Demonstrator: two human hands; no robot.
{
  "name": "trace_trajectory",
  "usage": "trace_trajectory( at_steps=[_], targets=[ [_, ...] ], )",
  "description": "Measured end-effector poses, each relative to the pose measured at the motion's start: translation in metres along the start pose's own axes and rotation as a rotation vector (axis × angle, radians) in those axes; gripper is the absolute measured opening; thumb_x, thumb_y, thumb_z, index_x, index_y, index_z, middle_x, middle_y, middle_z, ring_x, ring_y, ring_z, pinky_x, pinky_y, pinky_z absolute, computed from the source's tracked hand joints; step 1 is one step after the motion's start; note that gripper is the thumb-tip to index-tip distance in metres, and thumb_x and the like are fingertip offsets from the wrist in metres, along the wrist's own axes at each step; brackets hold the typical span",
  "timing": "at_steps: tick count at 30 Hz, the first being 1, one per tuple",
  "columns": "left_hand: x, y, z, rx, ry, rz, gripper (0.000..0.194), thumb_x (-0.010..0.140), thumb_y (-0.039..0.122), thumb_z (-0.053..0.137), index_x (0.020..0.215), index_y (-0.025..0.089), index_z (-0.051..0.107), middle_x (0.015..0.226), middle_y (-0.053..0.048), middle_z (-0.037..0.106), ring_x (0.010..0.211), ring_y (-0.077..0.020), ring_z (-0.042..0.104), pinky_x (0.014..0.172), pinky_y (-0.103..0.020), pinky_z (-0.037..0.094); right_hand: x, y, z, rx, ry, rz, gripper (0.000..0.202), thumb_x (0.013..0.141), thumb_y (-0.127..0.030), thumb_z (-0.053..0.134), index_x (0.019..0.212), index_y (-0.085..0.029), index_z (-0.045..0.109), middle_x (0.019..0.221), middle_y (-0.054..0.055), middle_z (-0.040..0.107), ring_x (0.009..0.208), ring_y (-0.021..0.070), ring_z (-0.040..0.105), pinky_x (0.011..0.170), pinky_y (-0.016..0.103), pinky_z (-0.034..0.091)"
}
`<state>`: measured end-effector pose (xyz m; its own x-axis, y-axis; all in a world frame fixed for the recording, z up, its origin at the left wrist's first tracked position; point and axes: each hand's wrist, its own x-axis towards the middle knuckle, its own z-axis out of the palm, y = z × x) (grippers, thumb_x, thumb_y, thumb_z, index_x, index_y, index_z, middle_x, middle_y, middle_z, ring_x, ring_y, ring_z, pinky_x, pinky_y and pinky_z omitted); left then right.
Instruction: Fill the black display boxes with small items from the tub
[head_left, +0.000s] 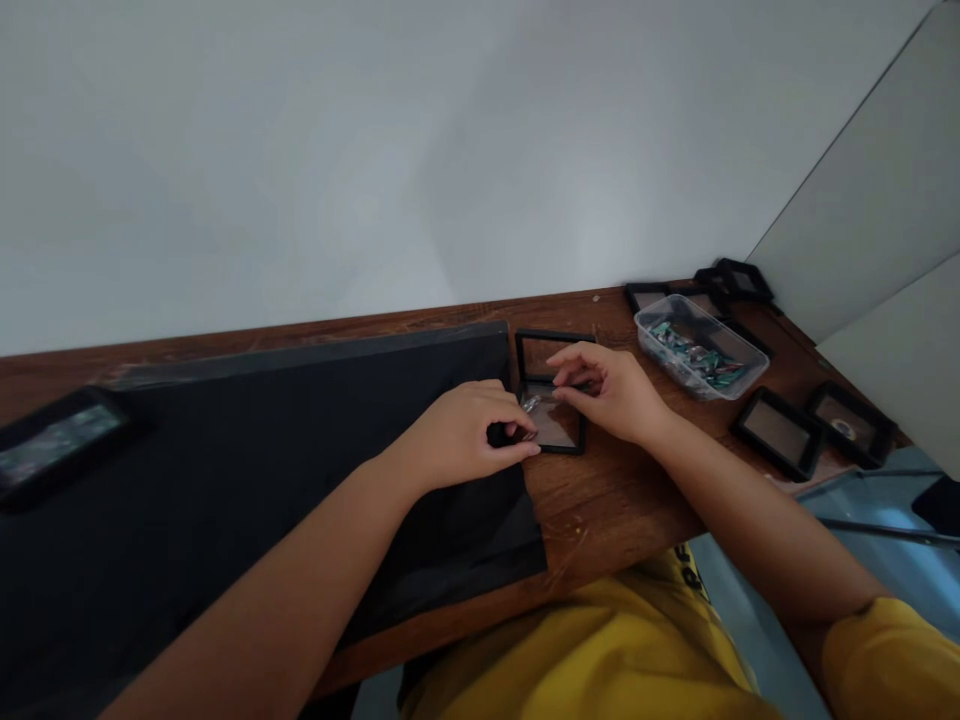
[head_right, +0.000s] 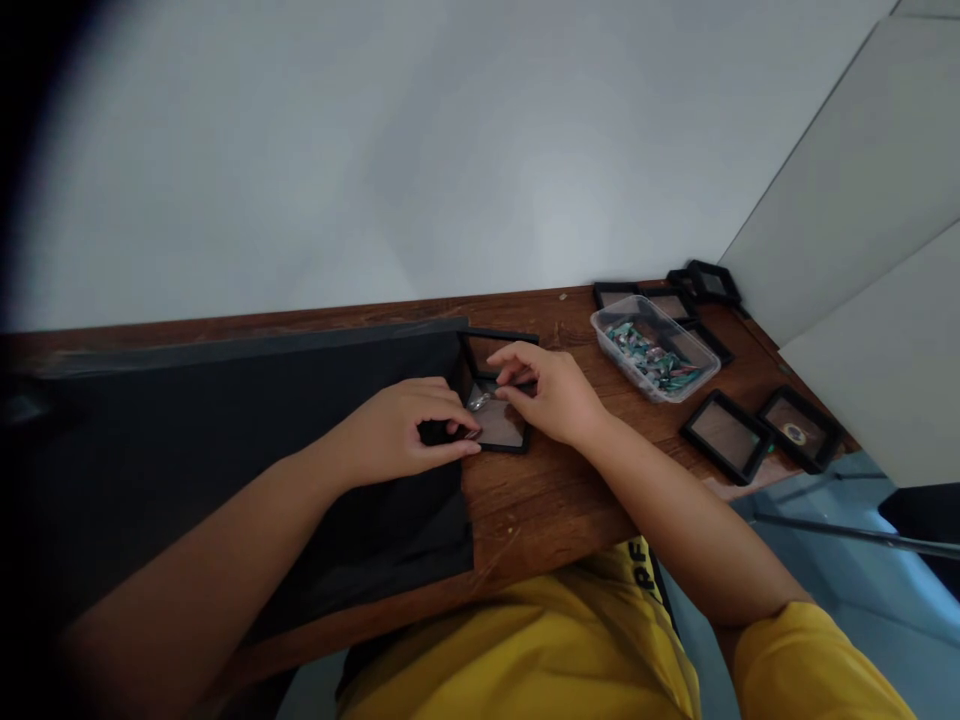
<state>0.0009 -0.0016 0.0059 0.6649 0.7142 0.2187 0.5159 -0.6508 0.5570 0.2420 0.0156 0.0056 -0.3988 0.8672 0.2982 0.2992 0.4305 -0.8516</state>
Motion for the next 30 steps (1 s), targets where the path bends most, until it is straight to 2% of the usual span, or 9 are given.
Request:
trace_trajectory(
  at_steps=[5, 8, 10, 16, 23, 30],
  targets=[
    [0.0, -0.006, 0.003, 0.037, 0.033, 0.022, 0.022, 0.095, 0.043, 0.068, 0.088, 0.029, 0.083, 0.078, -0.002, 0.077, 0.074, -0.0202, 0.066, 0.076, -0.035, 0.052, 0.0, 0.002, 0.0, -0.039, -0.026, -0.005, 0.028, 0.085, -0.014, 0.072, 0.112, -0.02, 0.071, 0.094, 0.005, 0.078, 0.085, 0.0175, 0.076, 0.068, 0.025, 0.057],
    [0.0, -0.009, 0.004, 0.099, 0.095, -0.049, 0.025, 0.094, 0.047, 0.068, 0.096, 0.027, 0.084, 0.077, -0.002, 0.075, 0.075, -0.0213, 0.065, 0.074, -0.035, 0.052, -0.001, 0.002, 0.001, -0.08, -0.058, 0.003, 0.028, 0.086, -0.011, 0.069, 0.112, -0.02, 0.071, 0.094, 0.005, 0.078, 0.086, 0.0175, 0.076, 0.066, 0.024, 0.055],
    [0.0, -0.01, 0.004, 0.122, 0.12, -0.094, 0.03, 0.094, 0.051, 0.067, 0.098, 0.026, 0.083, 0.076, -0.003, 0.074, 0.075, -0.0218, 0.064, 0.073, -0.035, 0.051, -0.001, 0.002, 0.001, -0.101, -0.069, 0.001, 0.029, 0.086, -0.008, 0.067, 0.111, -0.02, 0.072, 0.093, 0.004, 0.079, 0.086, 0.0172, 0.076, 0.071, 0.026, 0.057],
    [0.002, -0.009, 0.003, 0.115, 0.114, -0.098, 0.042, 0.101, 0.055, 0.054, 0.086, 0.025, 0.08, 0.084, -0.005, 0.079, 0.082, -0.0238, 0.067, 0.078, -0.037, 0.051, -0.001, 0.002, 0.004, -0.116, -0.089, -0.035, 0.028, 0.088, -0.005, 0.065, 0.111, -0.02, 0.071, 0.095, 0.004, 0.079, 0.087, 0.0168, 0.076, 0.082, 0.03, 0.059],
    [0.002, -0.014, 0.004, 0.185, 0.184, -0.134, 0.037, 0.098, 0.053, 0.058, 0.099, 0.025, 0.082, 0.098, -0.007, 0.081, 0.092, -0.0277, 0.068, 0.088, -0.044, 0.053, -0.002, 0.004, 0.004, -0.136, -0.099, -0.016, 0.03, 0.089, -0.004, 0.063, 0.112, -0.021, 0.071, 0.097, 0.004, 0.08, 0.086, 0.0169, 0.077, 0.084, 0.032, 0.06],
    [0.001, -0.016, 0.009, 0.185, 0.17, -0.154, 0.042, 0.096, 0.055, 0.061, 0.114, 0.023, 0.082, 0.11, -0.011, 0.08, 0.103, -0.0328, 0.069, 0.093, -0.049, 0.055, -0.002, 0.001, 0.002, -0.162, -0.106, -0.028, 0.032, 0.087, -0.003, 0.061, 0.113, -0.02, 0.07, 0.098, 0.004, 0.08, 0.09, 0.0171, 0.077, 0.082, 0.03, 0.059]
  ],
)
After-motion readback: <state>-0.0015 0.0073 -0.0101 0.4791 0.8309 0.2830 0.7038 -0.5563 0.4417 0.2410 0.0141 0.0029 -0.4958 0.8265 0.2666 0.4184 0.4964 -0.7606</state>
